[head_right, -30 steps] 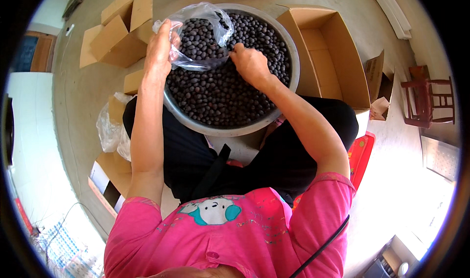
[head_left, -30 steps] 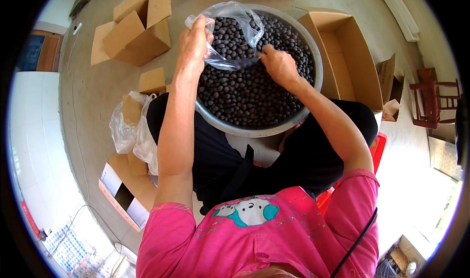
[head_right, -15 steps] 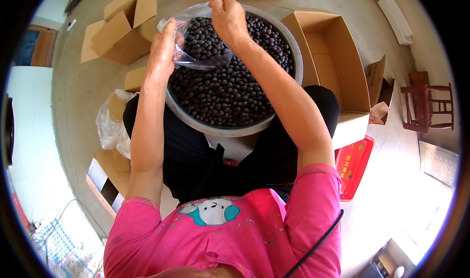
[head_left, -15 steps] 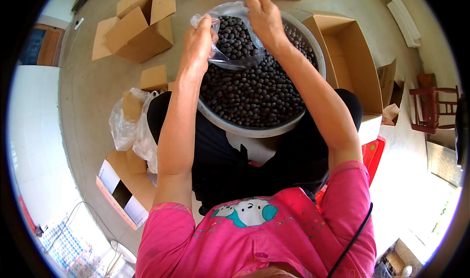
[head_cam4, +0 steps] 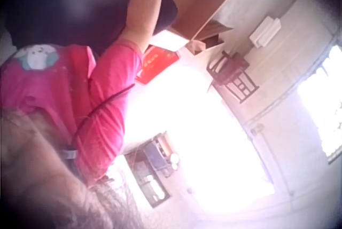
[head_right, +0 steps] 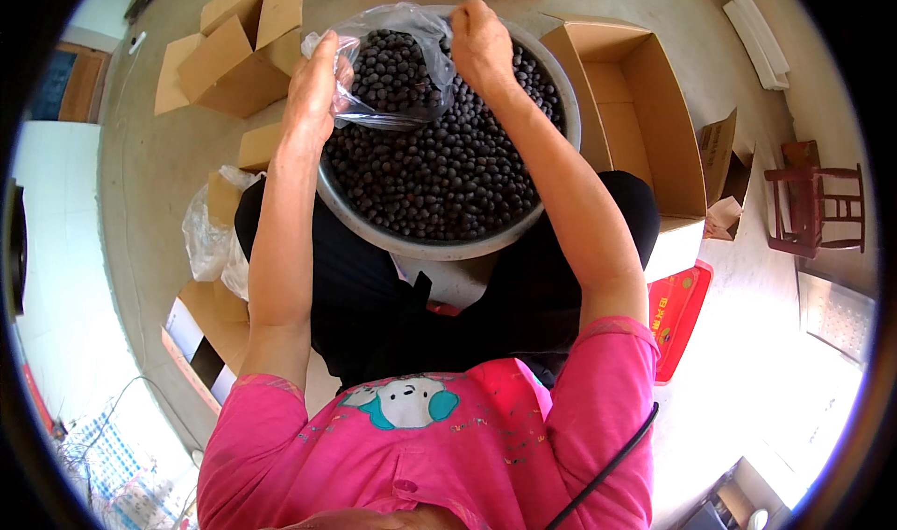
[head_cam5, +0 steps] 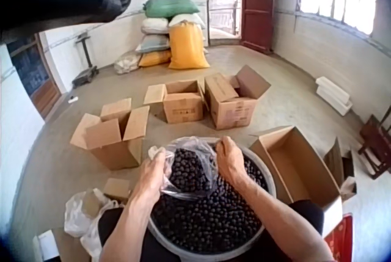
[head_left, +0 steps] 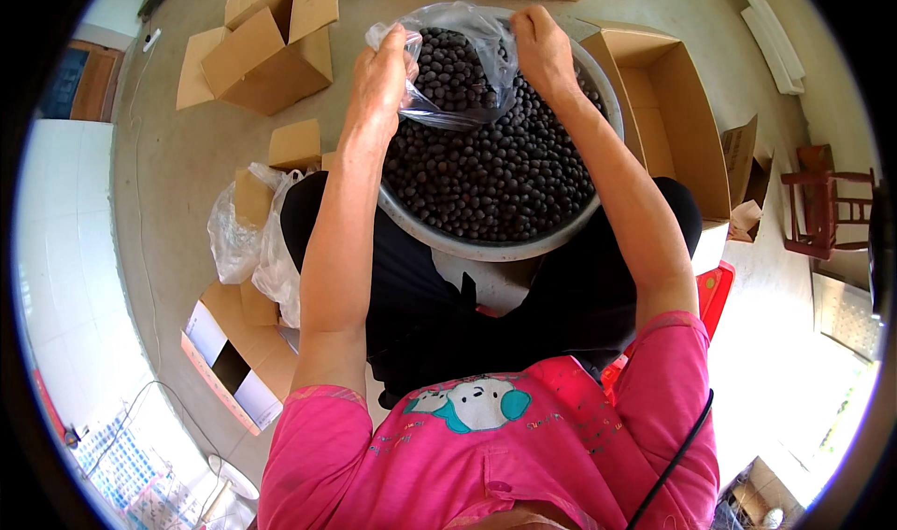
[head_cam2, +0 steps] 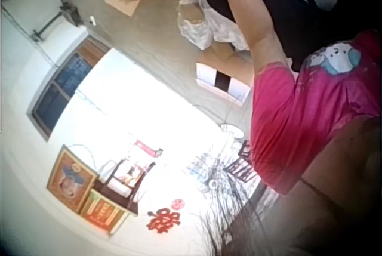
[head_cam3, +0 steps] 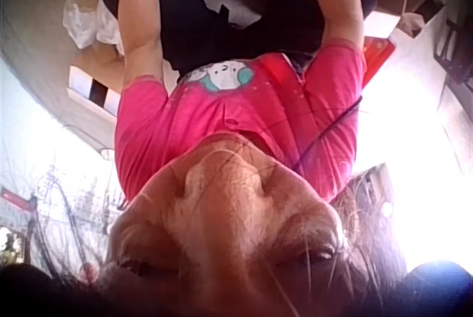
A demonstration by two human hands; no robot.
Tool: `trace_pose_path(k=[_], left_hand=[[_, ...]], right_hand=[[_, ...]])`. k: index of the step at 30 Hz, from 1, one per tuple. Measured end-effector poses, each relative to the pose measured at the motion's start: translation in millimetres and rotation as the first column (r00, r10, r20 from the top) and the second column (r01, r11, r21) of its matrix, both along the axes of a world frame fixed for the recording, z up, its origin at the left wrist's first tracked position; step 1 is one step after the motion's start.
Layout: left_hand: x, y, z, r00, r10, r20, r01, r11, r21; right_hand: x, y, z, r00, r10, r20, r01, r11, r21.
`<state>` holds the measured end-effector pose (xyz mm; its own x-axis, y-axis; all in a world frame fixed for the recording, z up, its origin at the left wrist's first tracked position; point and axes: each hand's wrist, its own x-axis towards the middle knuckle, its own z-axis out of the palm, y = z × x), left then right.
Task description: The person scoops dark round bulbs from a large metal bowl into a clear plastic bag using both hands. The person fills the bag, sets it aside, and then repeats the process with a second bag.
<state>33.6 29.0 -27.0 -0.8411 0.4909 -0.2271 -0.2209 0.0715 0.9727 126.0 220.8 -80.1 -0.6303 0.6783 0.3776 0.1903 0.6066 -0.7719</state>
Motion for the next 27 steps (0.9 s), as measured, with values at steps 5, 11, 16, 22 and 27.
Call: trace_pose_path(k=[5,11,16,22,27], left_hand=[[-1.9,0.4,-0.5,1.000,0.011,0.008,-0.011,1.000,0.010],[0.4,2.1,-0.1,1.000,-0.011,-0.010,0.011,1.000,0.000],[1.0,6.4,-1.5,1.000,-0.017,0.002,0.017,1.000,-0.009],[1.4,7.8,-2.6,1.000,-0.017,-0.005,0.017,1.000,0.007],[0.1,8.2,-5.7,1.000,-0.019,-0.010,0.019,1.000,0.011]], right_hand=[[28.4,19.4,-68.1,0.935,-0.063,0.350,-0.019,0.974,0.228],[51.9,-21.6,-60.9,0.892,0.040,0.450,-0.202,0.926,0.318],[60.6,-41.1,-53.4,0.904,0.178,0.388,-0.260,0.951,0.169],[66.7,-43.6,-52.1,0.880,0.175,0.441,-0.285,0.938,0.197],[73.5,-52.0,-44.6,0.873,0.216,0.437,-0.321,0.930,0.181]])
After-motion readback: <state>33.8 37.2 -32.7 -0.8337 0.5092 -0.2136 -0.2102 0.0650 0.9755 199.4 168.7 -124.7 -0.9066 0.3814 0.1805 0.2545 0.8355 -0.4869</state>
